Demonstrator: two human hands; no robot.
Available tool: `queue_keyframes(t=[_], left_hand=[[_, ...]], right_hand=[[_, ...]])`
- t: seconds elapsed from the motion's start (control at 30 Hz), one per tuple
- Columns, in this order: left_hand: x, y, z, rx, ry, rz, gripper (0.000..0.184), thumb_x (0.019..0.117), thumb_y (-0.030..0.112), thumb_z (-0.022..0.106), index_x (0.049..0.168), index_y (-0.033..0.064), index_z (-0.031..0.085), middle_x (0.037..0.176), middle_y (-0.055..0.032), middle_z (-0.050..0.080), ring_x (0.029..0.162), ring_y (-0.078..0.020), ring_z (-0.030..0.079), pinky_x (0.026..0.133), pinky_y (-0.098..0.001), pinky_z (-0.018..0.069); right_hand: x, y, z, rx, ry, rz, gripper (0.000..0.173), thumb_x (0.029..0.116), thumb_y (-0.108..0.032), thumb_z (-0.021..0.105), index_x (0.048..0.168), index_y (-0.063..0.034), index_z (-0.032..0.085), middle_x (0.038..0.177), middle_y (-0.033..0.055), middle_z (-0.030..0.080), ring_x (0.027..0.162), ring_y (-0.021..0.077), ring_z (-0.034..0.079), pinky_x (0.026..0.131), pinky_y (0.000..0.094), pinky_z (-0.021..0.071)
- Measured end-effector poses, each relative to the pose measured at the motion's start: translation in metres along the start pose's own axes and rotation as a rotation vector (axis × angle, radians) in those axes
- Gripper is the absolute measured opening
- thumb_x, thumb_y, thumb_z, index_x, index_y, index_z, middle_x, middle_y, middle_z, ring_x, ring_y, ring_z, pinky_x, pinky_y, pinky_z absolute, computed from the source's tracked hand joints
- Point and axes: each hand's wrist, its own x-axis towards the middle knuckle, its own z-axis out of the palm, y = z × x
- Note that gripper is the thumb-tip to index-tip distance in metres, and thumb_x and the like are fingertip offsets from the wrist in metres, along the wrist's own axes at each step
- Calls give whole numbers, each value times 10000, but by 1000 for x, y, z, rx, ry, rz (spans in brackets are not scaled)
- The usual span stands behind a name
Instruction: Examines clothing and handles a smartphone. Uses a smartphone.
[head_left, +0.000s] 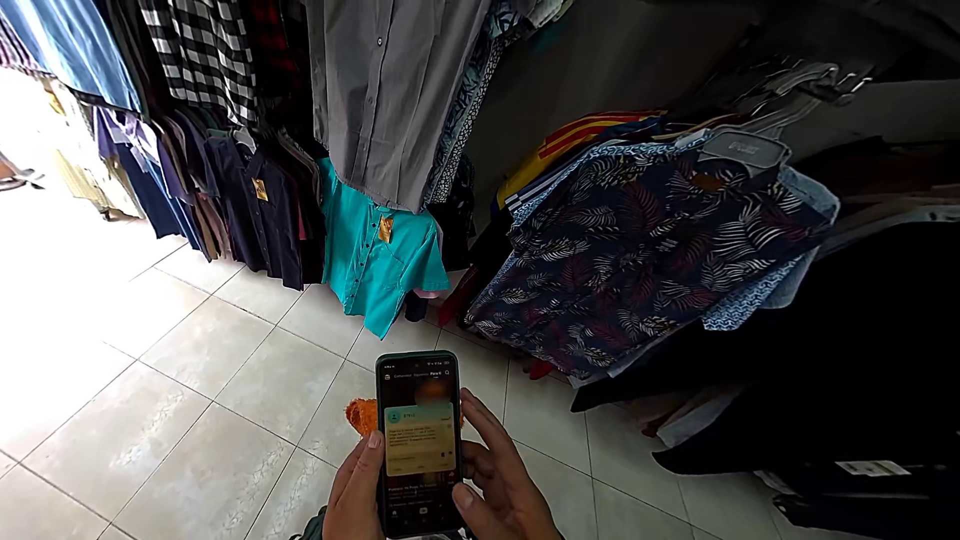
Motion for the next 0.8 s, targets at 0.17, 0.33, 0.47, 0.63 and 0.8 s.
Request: queue_keyframes(t=[0.17, 0.33, 0.47, 0.63, 0.8], left_hand=[[2, 1, 2, -10, -10, 2, 467, 1079, 126, 146, 1122, 33, 602, 967, -25, 775, 923, -104, 749, 881, -311, 618], [3, 1, 3, -20, -1, 10, 469, 1079, 128, 149, 1112, 35, 607, 958, -25, 777, 916, -105, 751, 875, -310, 620], [4, 1, 4, 0, 8, 14, 462, 1082, 133, 155, 1119, 30, 604, 951, -21, 775, 916, -103, 749, 874, -310, 620], [6, 1, 4, -8, 12, 24, 461, 1076, 125, 156, 1113, 31, 606, 952, -25, 775, 910, -103, 750, 871, -314, 621], [8, 0, 5, -6, 13, 17, 466, 1080, 135, 151, 1121, 31, 604, 958, -24, 774, 920, -105, 749, 877, -313, 619]], right_hand=[[3, -5, -2, -22, -37, -5, 714, 1014, -211, 588, 1561, 92, 243, 1547, 206, 454, 1217, 144, 635, 992, 320, 553], [8, -6, -2, 0, -61, 6, 803, 1002, -188, 574, 1563, 134, 98, 1531, 221, 467, 1266, 169, 614, 1008, 333, 550], [11, -8, -3, -21, -62, 39, 801, 1001, -213, 569, 1543, 173, 124, 1516, 242, 470, 1240, 169, 625, 997, 330, 555], [13, -6, -4, -30, -59, 43, 772, 994, -192, 575, 1543, 166, 166, 1522, 245, 449, 1209, 161, 639, 979, 331, 567], [14, -5, -6, -18, -57, 49, 782, 997, -210, 588, 1545, 161, 173, 1529, 249, 437, 1222, 166, 632, 983, 333, 568]])
